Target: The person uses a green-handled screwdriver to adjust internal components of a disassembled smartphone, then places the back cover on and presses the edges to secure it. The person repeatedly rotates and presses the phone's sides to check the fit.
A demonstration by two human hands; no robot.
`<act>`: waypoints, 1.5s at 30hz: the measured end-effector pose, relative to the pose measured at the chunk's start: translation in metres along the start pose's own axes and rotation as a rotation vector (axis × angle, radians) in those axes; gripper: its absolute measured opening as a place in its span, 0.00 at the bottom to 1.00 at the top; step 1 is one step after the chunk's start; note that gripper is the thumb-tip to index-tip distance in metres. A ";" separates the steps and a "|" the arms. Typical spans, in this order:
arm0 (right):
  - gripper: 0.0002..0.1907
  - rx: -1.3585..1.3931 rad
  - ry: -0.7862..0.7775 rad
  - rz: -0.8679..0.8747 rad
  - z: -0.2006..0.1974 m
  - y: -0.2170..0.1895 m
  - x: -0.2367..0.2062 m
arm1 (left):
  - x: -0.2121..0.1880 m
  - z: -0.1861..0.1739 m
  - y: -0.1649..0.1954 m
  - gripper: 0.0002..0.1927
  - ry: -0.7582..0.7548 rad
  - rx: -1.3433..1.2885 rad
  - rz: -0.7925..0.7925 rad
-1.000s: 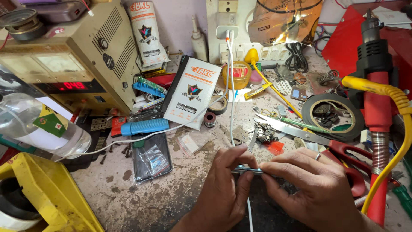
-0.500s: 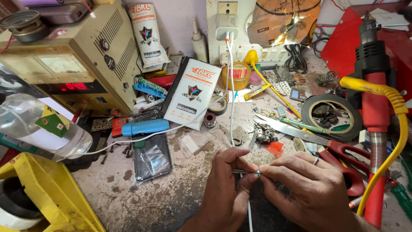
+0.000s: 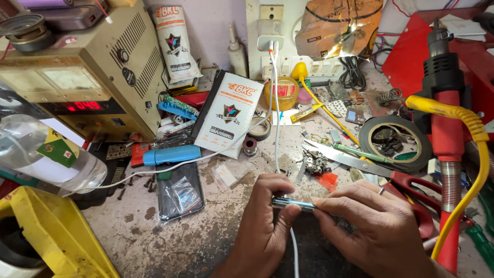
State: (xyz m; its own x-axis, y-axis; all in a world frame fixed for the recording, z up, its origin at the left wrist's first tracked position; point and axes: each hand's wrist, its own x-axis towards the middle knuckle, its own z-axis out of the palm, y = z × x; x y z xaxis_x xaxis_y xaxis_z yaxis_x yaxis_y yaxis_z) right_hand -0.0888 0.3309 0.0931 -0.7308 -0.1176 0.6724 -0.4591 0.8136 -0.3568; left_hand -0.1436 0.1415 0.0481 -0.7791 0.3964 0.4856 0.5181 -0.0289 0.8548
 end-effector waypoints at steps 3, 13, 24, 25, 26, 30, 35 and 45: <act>0.14 -0.013 0.012 0.040 0.000 0.000 -0.001 | 0.002 -0.001 0.001 0.05 -0.015 0.009 -0.033; 0.13 -0.045 -0.004 0.035 0.001 -0.001 -0.003 | -0.001 0.007 -0.002 0.05 0.008 -0.086 -0.049; 0.10 -0.100 0.001 0.002 0.001 -0.011 0.008 | -0.001 0.012 -0.002 0.05 0.054 -0.043 0.021; 0.10 -0.099 0.003 -0.007 0.001 -0.013 0.009 | -0.002 0.012 -0.003 0.05 0.056 -0.028 0.028; 0.10 -0.099 0.008 -0.016 0.002 -0.014 0.010 | -0.002 0.012 -0.003 0.05 0.052 -0.001 0.042; 0.10 -0.106 0.007 -0.082 0.003 -0.015 0.011 | -0.001 0.010 -0.003 0.05 0.000 0.073 0.098; 0.11 -0.088 -0.020 -0.089 0.001 -0.013 0.008 | 0.003 -0.002 -0.002 0.09 -0.103 0.139 0.191; 0.13 -0.085 -0.092 -0.098 -0.009 0.001 0.000 | 0.009 -0.008 0.007 0.07 -0.097 0.156 0.196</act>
State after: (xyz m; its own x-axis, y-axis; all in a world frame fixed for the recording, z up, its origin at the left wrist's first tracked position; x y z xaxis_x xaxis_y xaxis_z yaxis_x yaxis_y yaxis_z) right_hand -0.0850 0.3366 0.0985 -0.7295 -0.2471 0.6378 -0.4888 0.8405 -0.2335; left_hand -0.1497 0.1377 0.0596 -0.6253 0.4834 0.6126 0.7095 0.0253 0.7042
